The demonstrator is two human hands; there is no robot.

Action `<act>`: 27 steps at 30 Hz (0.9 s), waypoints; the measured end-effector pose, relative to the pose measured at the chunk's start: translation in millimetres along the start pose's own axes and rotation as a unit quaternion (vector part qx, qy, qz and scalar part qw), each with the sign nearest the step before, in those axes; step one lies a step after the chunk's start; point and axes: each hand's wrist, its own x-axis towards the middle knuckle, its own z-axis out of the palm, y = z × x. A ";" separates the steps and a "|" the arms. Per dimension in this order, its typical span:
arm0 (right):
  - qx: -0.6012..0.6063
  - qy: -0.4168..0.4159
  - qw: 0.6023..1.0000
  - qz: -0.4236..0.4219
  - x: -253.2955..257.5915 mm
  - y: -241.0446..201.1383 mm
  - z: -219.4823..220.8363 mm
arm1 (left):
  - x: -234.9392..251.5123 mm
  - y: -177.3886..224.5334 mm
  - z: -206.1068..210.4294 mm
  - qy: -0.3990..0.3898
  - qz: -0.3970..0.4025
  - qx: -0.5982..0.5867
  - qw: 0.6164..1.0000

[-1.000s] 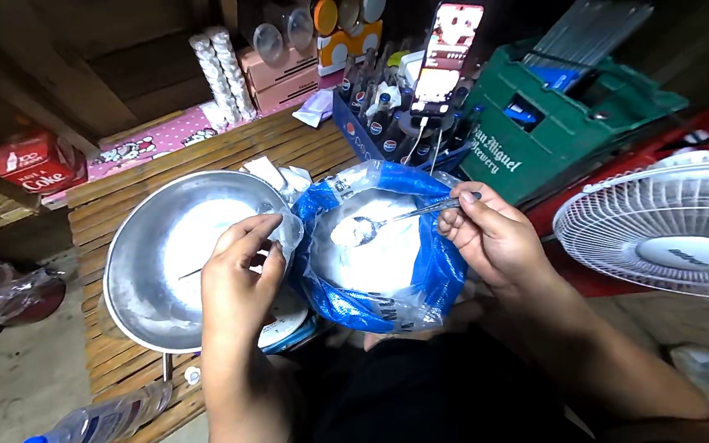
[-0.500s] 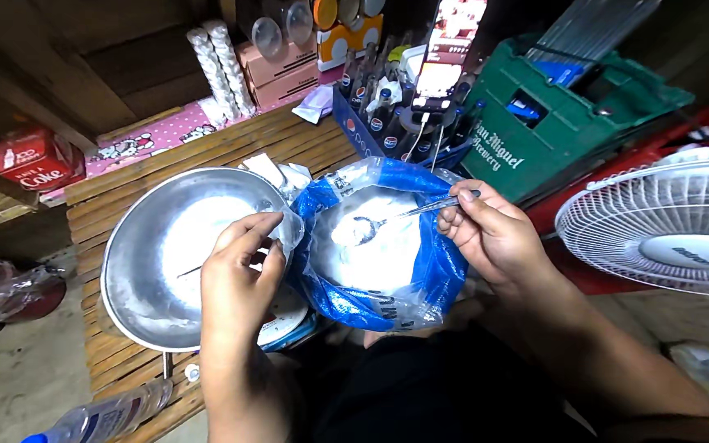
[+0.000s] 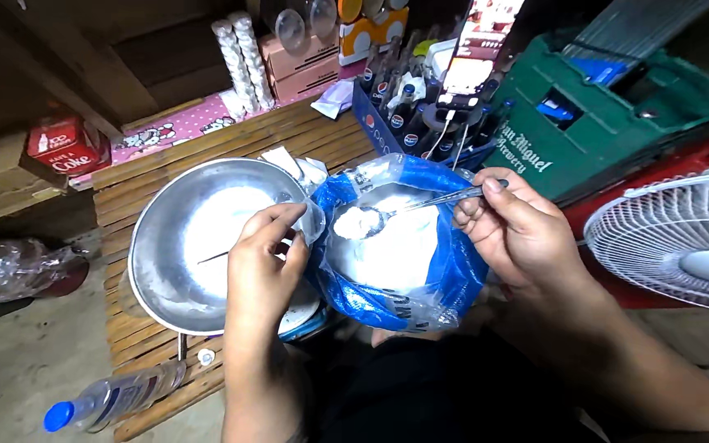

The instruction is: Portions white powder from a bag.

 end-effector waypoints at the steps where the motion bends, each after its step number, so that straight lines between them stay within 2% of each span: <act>1: 0.000 -0.006 1.000 -0.005 0.9 -1.2 2.7 | 0.3 0.3 0.3 0.002 0.000 0.000 1.000; 13: -0.064 -0.075 0.993 -0.068 8.0 -10.3 48.7 | -0.2 3.2 -0.2 0.017 -0.004 -0.011 1.000; 17: -0.133 -0.108 0.976 -0.136 12.6 -8.1 69.2 | -0.6 3.7 -1.0 0.016 -0.007 -0.007 1.000; 22: -0.246 -0.164 0.915 -0.274 21.4 -1.7 99.2 | -2.1 4.5 -4.7 0.015 -0.012 -0.003 1.000; 27: -0.390 -0.193 0.795 -0.422 20.5 0.9 106.3 | -3.6 0.1 -7.3 0.039 -0.022 -0.015 0.999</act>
